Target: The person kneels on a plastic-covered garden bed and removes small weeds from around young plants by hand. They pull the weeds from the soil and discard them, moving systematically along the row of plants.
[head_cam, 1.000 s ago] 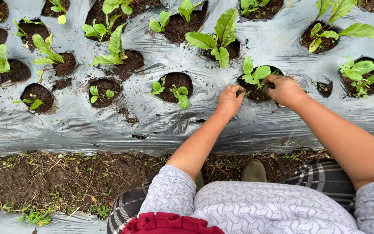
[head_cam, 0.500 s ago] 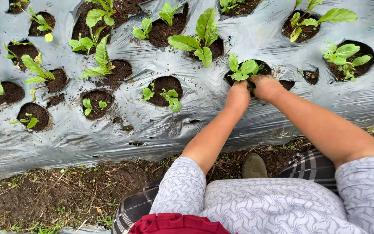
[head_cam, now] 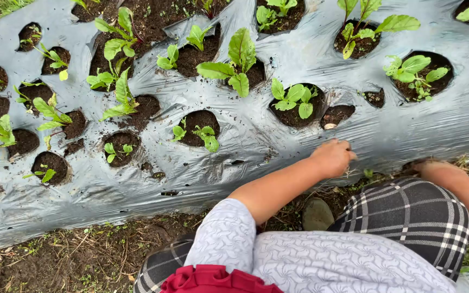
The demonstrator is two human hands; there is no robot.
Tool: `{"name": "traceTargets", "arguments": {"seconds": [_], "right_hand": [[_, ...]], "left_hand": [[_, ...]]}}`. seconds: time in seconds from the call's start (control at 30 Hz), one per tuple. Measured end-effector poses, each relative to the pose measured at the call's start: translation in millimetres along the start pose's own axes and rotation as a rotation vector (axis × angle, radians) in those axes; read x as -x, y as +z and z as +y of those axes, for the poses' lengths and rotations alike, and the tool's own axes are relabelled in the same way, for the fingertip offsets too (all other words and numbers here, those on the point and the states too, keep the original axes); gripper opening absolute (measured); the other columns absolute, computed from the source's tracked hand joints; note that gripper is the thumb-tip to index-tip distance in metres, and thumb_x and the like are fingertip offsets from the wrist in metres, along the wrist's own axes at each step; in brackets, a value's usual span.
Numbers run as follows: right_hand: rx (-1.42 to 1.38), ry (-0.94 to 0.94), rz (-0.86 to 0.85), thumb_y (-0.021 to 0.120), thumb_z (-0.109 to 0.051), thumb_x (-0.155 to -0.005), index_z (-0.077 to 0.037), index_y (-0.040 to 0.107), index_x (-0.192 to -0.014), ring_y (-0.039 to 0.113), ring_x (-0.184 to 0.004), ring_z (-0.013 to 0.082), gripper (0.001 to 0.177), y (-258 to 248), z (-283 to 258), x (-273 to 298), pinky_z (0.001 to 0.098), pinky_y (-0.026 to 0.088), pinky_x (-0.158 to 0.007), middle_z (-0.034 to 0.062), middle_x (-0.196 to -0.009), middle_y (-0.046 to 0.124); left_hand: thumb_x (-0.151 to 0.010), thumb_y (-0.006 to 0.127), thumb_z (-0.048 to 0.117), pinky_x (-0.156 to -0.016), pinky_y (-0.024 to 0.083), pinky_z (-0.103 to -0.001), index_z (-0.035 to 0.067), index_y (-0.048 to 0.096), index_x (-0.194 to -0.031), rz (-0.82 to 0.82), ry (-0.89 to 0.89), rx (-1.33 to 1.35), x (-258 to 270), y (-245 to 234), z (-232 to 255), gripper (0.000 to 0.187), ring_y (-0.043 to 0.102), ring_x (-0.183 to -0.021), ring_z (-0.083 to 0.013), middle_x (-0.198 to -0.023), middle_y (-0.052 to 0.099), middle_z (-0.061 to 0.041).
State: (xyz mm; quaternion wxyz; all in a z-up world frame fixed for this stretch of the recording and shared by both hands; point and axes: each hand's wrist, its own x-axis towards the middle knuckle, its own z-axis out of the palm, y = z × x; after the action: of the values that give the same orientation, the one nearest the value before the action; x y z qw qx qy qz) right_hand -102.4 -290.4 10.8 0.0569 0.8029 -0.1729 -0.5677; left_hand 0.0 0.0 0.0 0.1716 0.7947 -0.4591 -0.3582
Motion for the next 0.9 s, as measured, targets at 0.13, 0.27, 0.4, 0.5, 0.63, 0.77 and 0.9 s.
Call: {"name": "traceTargets", "arguments": {"seconds": [0.13,0.27,0.4,0.5,0.63,0.77,0.9], "right_hand": [[-0.222,0.039,0.237,0.043,-0.024,-0.109,-0.028,0.061,-0.144,0.07,-0.125,0.0316,0.039,-63,-20,57,0.0474,0.059,-0.106,0.0094,-0.149,0.059],[-0.096,-0.295,0.447,0.051,-0.057,-0.098,-0.025,0.072,-0.117,0.062,-0.127,0.0248,0.043,-130,-62,34,0.0399,0.049,-0.107,0.0056,-0.128,0.073],[-0.057,-0.622,0.614,0.052,-0.048,-0.103,-0.03,0.063,-0.141,0.061,-0.136,0.035,0.043,-160,-145,32,0.0499,0.05,-0.11,0.0142,-0.143,0.064],[0.135,-0.577,0.8,0.047,-0.031,-0.104,-0.037,0.066,-0.134,0.074,-0.111,0.0333,0.036,-123,-188,-72,0.05,0.062,-0.085,0.011,-0.127,0.066],[0.188,-0.623,0.793,0.047,-0.022,-0.1,-0.034,0.065,-0.137,0.076,-0.111,0.0265,0.043,-144,-172,-27,0.0438,0.063,-0.089,0.0082,-0.123,0.071],[-0.149,-0.626,0.441,0.058,-0.034,-0.1,-0.016,0.071,-0.131,0.074,-0.108,0.0348,0.038,-192,-133,82,0.0478,0.058,-0.101,0.0168,-0.117,0.078],[0.134,-0.529,0.348,0.061,-0.039,-0.098,-0.024,0.076,-0.127,0.077,-0.116,0.0243,0.036,-188,-113,90,0.0447,0.06,-0.1,0.0057,-0.114,0.083]], "left_hand": [[-0.092,0.074,0.012,-0.082,0.065,-0.032,0.011,0.075,-0.089,0.395,-0.158,-0.095,60,-70,-25,0.003,0.062,-0.093,-0.0211,-0.095,0.066,-0.006],[-0.083,0.054,-0.004,-0.115,0.027,-0.057,0.013,0.057,-0.134,0.554,-0.236,-0.343,60,-99,-72,0.054,0.039,-0.136,-0.0416,-0.15,0.045,-0.016],[-0.098,0.066,0.006,-0.128,0.014,-0.058,0.025,0.059,-0.144,0.435,-0.4,-0.482,76,-126,-74,0.05,0.029,-0.154,-0.0355,-0.162,0.04,-0.004],[-0.096,0.066,0.005,-0.123,0.031,-0.063,0.022,0.057,-0.144,0.455,-0.441,-0.428,93,-136,-63,0.052,0.044,-0.147,-0.0408,-0.162,0.04,-0.009],[-0.095,0.068,0.014,-0.125,0.017,-0.068,0.02,0.059,-0.14,0.549,-0.42,-0.494,80,-97,-105,0.047,0.04,-0.149,-0.0426,-0.155,0.048,-0.009],[-0.091,0.068,0.019,-0.122,0.016,-0.071,0.02,0.06,-0.139,0.694,-0.398,-0.521,82,-69,-127,0.048,0.046,-0.143,-0.0417,-0.144,0.057,-0.007],[-0.093,0.066,0.014,-0.116,0.033,-0.072,0.02,0.056,-0.145,0.712,-0.412,-0.421,88,-68,-121,0.053,0.052,-0.136,-0.0413,-0.146,0.053,-0.008]]}}
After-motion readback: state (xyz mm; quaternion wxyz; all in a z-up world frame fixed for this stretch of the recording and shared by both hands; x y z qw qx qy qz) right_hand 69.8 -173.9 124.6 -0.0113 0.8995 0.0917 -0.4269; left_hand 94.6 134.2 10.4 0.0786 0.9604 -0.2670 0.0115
